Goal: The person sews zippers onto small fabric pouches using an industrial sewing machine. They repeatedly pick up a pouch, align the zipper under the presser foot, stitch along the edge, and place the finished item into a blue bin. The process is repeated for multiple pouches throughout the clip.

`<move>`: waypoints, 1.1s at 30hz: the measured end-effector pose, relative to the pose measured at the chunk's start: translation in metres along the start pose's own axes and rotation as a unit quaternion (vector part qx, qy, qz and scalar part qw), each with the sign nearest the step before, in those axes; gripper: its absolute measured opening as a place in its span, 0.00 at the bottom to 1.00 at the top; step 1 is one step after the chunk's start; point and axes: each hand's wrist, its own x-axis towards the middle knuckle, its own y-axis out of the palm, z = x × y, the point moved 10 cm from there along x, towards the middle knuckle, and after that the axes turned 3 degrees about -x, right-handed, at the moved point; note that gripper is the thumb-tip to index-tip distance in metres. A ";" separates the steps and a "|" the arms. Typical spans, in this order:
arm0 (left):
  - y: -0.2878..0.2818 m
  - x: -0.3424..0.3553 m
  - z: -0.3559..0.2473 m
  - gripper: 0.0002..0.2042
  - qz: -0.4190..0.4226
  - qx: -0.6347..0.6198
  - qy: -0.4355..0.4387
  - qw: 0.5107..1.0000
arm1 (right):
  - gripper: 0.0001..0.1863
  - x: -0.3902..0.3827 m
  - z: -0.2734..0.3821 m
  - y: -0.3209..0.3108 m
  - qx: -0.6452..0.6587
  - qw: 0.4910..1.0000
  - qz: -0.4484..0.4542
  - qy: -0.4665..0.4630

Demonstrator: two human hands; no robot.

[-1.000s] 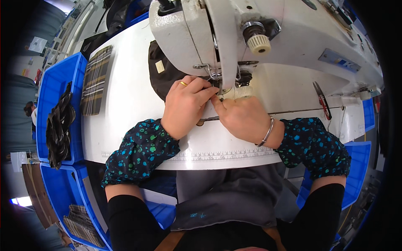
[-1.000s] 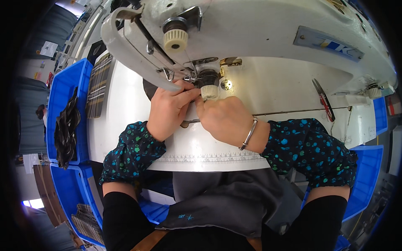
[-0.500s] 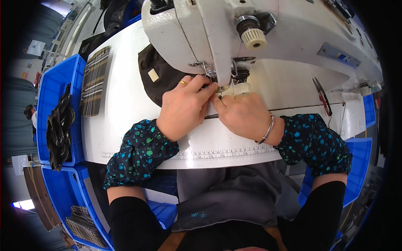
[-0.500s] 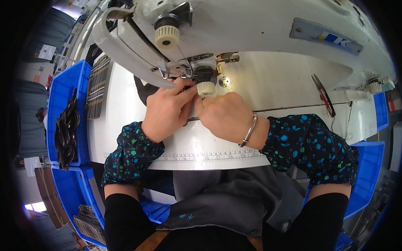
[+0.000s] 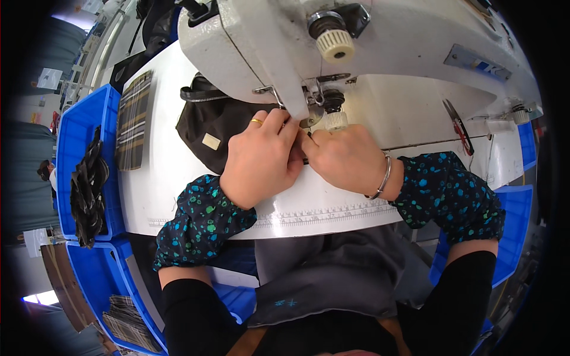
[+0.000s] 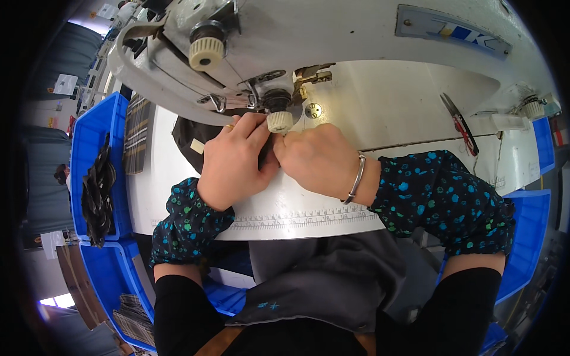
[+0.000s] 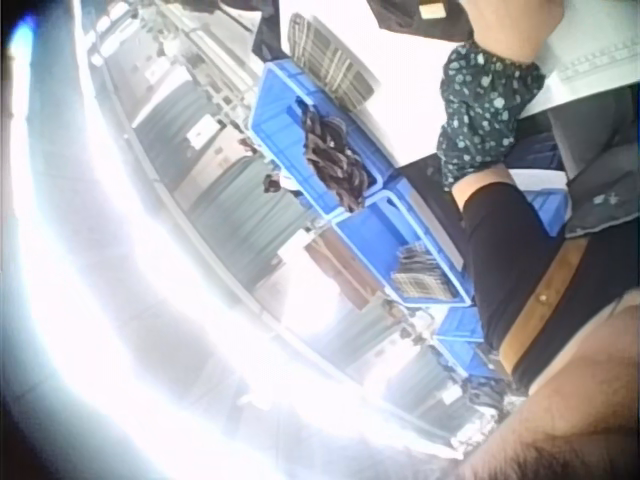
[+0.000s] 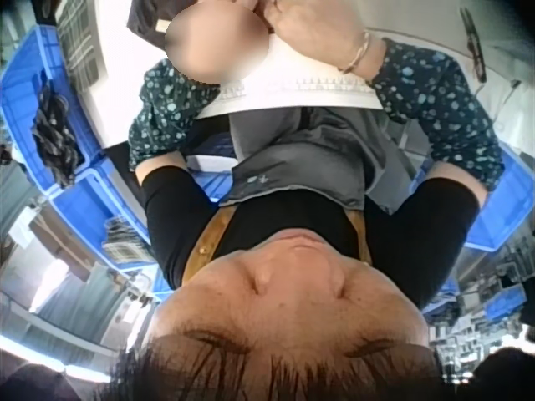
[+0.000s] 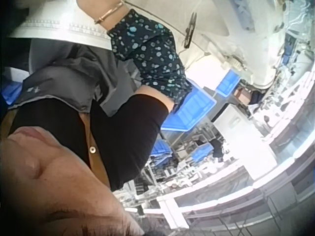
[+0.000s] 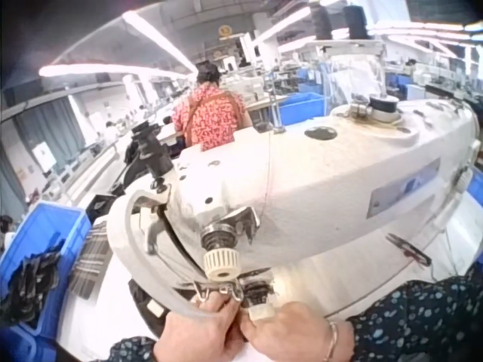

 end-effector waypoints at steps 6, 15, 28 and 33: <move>-0.010 -0.015 -0.004 0.30 0.019 0.020 -0.035 0.999 | 0.17 -0.001 -0.002 0.000 0.001 1.000 0.002 0.010; -0.006 -0.013 0.015 0.17 0.057 -0.145 -0.005 0.988 | 0.04 -0.004 0.013 -0.019 0.022 0.993 -0.109 -0.032; 0.001 -0.014 0.029 0.25 0.124 -0.254 -0.089 0.955 | 0.04 -0.005 0.023 -0.035 -0.003 0.986 -0.158 -0.056; -0.004 -0.013 0.022 0.24 0.070 -0.216 -0.038 0.973 | 0.05 -0.010 0.028 -0.022 -0.008 0.990 -0.106 -0.087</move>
